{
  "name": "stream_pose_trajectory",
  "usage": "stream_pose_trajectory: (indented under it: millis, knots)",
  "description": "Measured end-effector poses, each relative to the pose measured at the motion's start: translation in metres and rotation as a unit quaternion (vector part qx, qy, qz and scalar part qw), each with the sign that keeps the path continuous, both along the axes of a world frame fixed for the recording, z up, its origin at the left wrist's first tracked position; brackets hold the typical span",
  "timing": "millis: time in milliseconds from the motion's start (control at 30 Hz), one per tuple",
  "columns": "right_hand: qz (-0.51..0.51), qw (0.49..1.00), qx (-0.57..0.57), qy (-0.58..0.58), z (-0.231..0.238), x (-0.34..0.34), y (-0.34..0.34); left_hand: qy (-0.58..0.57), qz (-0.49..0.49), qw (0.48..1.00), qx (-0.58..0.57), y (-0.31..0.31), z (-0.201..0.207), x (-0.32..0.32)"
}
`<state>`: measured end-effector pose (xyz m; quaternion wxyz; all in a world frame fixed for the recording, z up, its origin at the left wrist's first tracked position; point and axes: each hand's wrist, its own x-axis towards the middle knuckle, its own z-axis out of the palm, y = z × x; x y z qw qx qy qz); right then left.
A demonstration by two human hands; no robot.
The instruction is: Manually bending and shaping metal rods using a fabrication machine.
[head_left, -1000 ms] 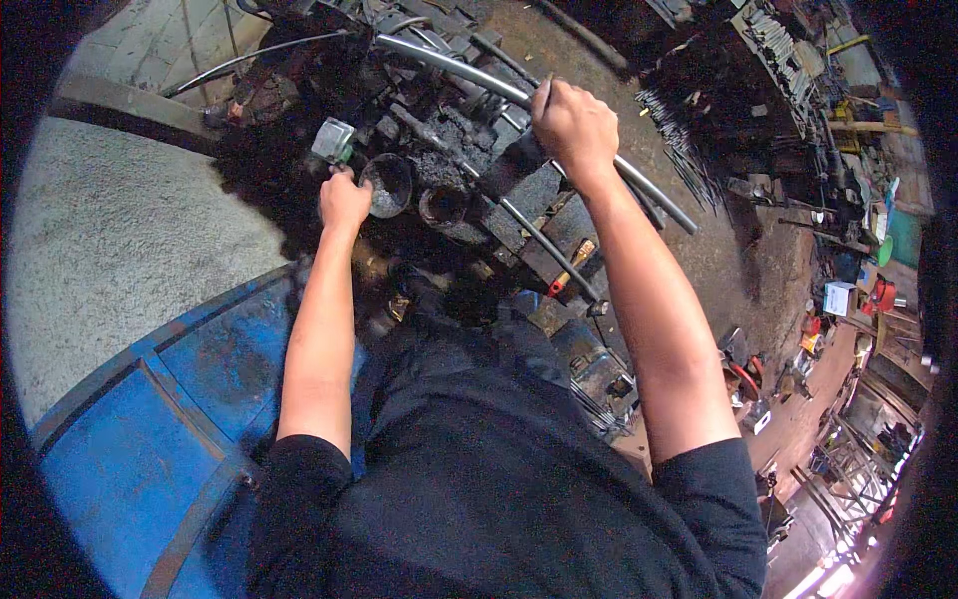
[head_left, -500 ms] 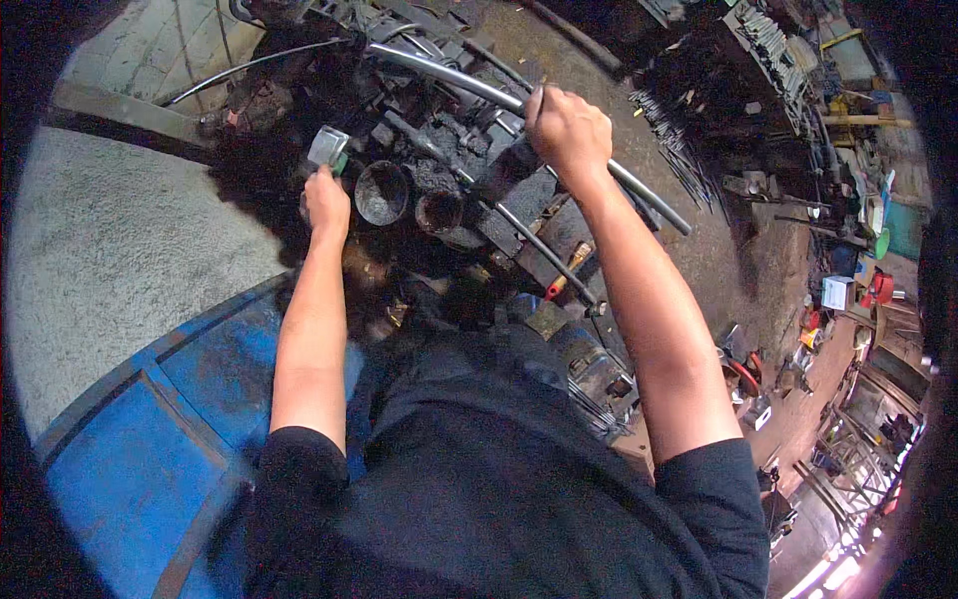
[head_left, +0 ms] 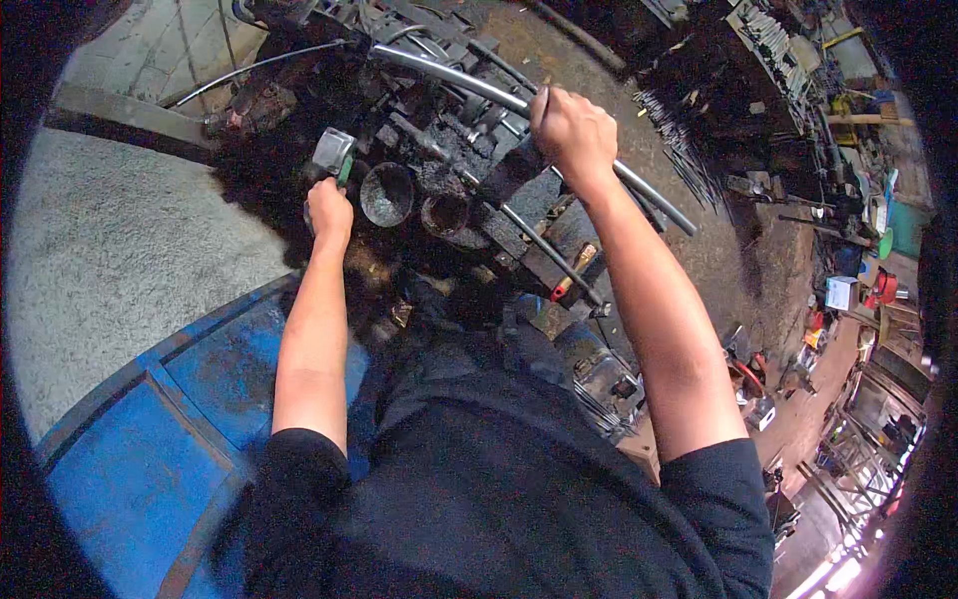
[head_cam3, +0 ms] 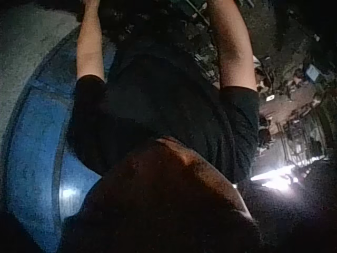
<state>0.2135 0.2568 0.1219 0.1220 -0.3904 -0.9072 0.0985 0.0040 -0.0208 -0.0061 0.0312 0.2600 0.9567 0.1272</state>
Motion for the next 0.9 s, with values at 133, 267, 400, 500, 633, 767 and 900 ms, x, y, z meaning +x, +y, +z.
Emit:
stream_pose_trajectory:
  millis: [133,267,400,500,633,767,900]
  knots:
    - [-0.002,1.000,0.009,0.010,-0.001,-0.001,0.000,0.006,-0.012,1.000,0.003,-0.001,-0.001,-0.002]
    - [-0.001,1.000,0.006,0.004,-0.001,0.000,0.002,0.004,0.002,1.000,-0.003,-0.001,-0.004,0.000]
    - [0.008,1.000,0.000,0.001,0.000,0.000,0.002,-0.020,0.020,1.000,-0.012,-0.003,-0.005,0.001]
    - [0.005,1.000,0.006,0.014,-0.002,0.000,-0.001,-0.018,0.025,0.999,-0.008,-0.010,-0.008,0.005]
    - [-0.007,1.000,0.006,0.010,-0.005,0.001,0.000,-0.033,0.038,0.999,-0.014,-0.008,-0.010,0.013]
    - [-0.012,1.000,0.008,-0.012,-0.002,-0.003,0.000,-0.026,0.043,0.999,-0.002,-0.020,-0.039,0.012]
    - [-0.016,1.000,0.014,-0.006,-0.002,-0.003,0.008,-0.019,0.015,1.000,0.012,-0.036,-0.073,0.015]
